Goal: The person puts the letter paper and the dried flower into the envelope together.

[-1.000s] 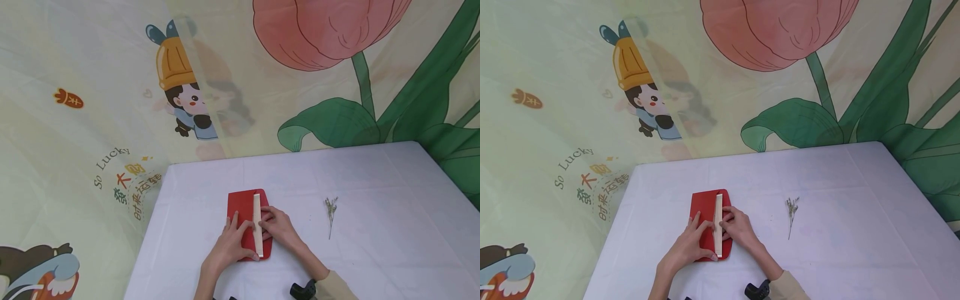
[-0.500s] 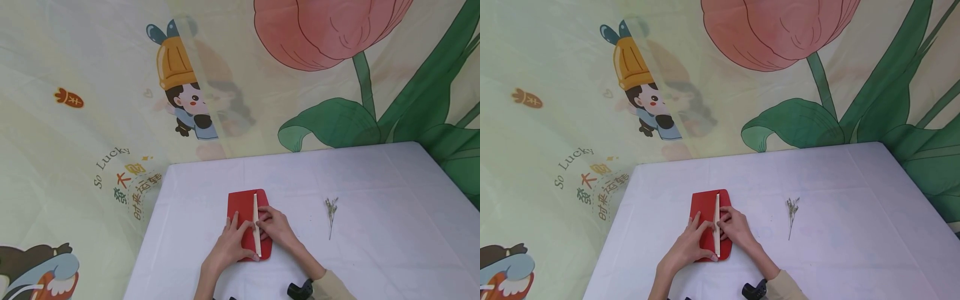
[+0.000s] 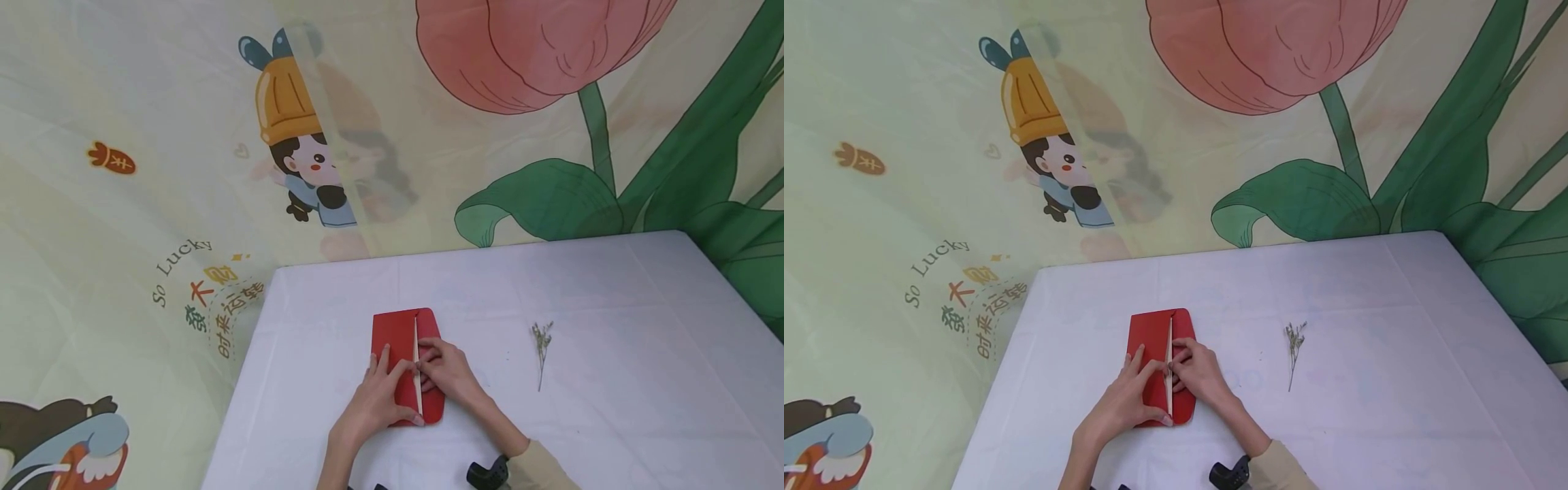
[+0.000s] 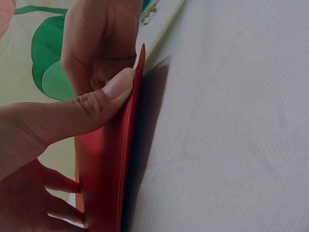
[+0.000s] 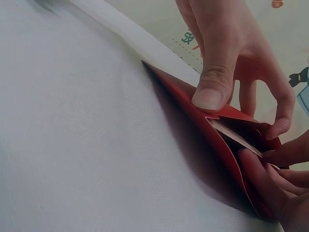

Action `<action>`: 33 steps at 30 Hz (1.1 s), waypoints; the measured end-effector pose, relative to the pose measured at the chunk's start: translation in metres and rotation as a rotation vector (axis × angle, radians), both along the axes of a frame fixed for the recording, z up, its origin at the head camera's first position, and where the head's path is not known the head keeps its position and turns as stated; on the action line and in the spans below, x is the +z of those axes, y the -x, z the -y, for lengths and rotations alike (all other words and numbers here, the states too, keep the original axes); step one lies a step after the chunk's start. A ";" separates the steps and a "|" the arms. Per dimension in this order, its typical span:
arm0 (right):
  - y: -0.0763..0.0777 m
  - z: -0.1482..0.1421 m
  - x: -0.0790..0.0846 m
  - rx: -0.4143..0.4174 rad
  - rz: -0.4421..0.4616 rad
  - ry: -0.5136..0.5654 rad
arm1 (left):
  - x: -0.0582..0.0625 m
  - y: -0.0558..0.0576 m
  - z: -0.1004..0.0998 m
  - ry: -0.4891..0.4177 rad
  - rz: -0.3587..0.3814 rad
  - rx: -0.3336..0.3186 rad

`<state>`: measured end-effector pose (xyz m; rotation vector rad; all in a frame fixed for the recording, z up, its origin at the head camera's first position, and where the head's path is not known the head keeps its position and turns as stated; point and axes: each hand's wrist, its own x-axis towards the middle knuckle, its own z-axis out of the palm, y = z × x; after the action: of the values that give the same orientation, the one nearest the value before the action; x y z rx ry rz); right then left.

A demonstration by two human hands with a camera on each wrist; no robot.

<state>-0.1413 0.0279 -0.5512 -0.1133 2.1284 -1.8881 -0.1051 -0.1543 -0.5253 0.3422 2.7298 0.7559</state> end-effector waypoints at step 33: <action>0.003 -0.001 -0.001 0.021 0.004 -0.017 | 0.001 -0.001 0.002 -0.034 0.008 -0.010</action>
<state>-0.1442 0.0291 -0.5525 -0.1271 2.1316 -1.8571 -0.1045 -0.1566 -0.5248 0.3591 2.7086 0.7999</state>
